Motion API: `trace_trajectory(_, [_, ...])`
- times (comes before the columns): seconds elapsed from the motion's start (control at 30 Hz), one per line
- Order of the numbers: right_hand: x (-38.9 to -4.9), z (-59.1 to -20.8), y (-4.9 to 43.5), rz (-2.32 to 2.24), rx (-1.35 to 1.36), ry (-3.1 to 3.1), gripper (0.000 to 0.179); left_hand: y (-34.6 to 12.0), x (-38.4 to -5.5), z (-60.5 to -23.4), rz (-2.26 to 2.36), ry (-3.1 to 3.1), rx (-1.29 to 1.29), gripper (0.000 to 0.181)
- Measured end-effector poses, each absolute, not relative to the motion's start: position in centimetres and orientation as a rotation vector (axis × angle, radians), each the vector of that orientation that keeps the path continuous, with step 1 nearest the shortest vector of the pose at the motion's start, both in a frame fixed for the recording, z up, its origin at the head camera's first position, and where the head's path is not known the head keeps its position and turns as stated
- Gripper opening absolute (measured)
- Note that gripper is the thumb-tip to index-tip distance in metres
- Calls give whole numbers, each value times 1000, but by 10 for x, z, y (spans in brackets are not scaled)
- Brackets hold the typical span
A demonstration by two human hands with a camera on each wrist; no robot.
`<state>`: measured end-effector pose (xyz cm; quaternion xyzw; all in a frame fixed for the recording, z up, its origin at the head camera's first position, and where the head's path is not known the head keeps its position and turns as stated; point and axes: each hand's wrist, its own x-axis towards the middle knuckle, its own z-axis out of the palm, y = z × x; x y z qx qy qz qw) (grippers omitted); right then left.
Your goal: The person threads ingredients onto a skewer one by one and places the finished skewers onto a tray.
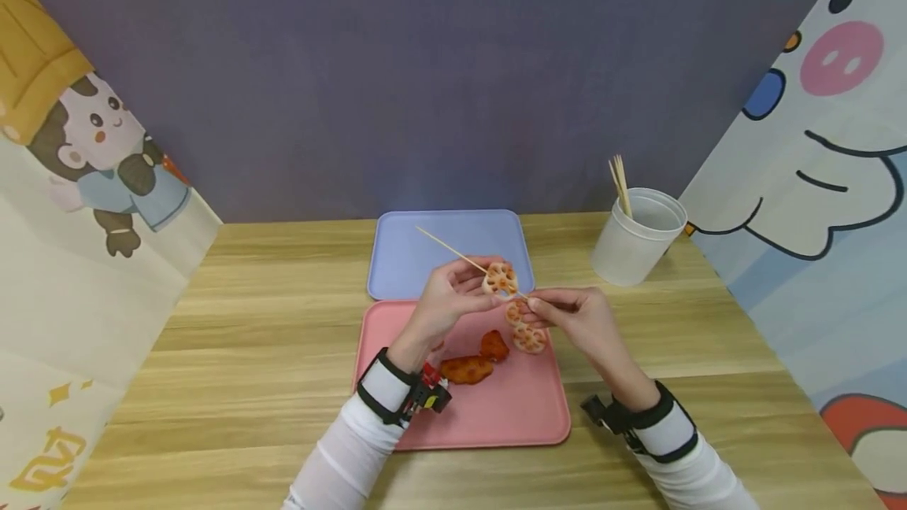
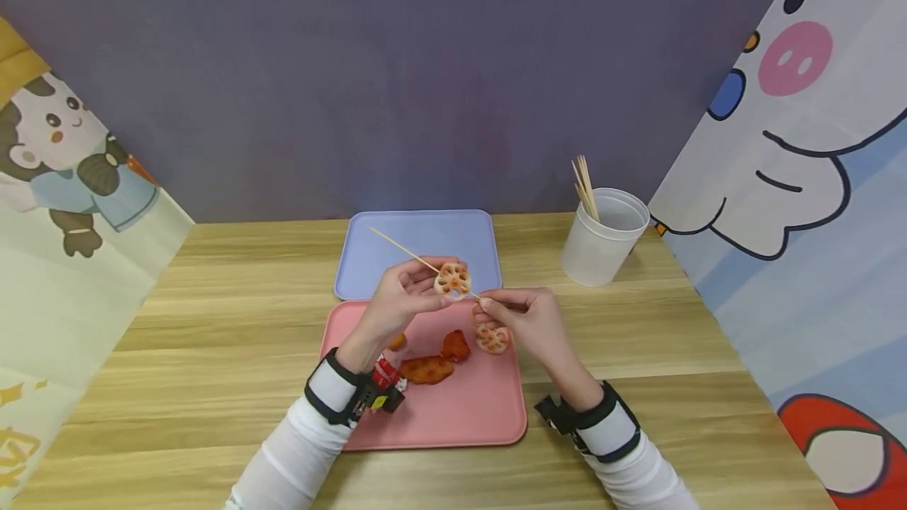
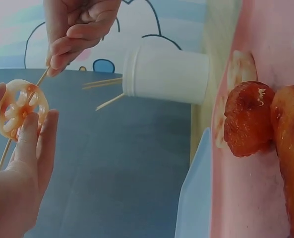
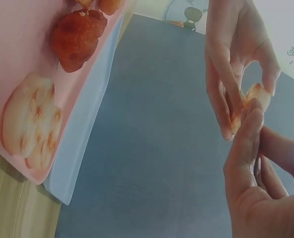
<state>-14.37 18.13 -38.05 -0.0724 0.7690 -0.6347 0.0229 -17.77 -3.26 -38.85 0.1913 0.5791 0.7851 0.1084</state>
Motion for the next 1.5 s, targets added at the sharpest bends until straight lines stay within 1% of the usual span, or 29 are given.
trace_trajectory(0.27, [-143,-379,183,-1963,-240,2394,31,-27,-175,-387,2222,1736,585,46])
trace_trajectory(0.67, [-144,-382,185,-1971,-243,2395,31,-23,-175,-388,2229,1723,573,47])
trace_trajectory(0.8, [-148,-383,189,-2047,-283,2349,31,-25,-180,-388,2140,1794,633,48])
trace_trajectory(0.9, [-153,-390,198,-2131,-336,2297,31,-26,-187,-389,1981,1919,687,49])
trace_trajectory(1.0, [-169,-418,219,-2234,-426,2210,27,-24,-196,-391,1769,2059,730,50])
trace_trajectory(1.1, [-192,-463,248,-2292,-462,2189,25,-19,-204,-394,1555,2184,793,48])
trace_trajectory(1.17, [-207,-490,266,-2312,-421,2204,26,-13,-208,-396,1413,2276,851,46])
trace_trajectory(1.23, [-216,-506,278,-2296,-315,2265,30,-6,-211,-398,1269,2365,909,43])
trace_trajectory(1.4, [-219,-513,294,-2281,-178,2314,36,13,-216,-403,840,2572,1093,38])
trace_trajectory(1.5, [-218,-511,299,-2246,-140,2359,38,23,-219,-407,574,2615,1298,35])
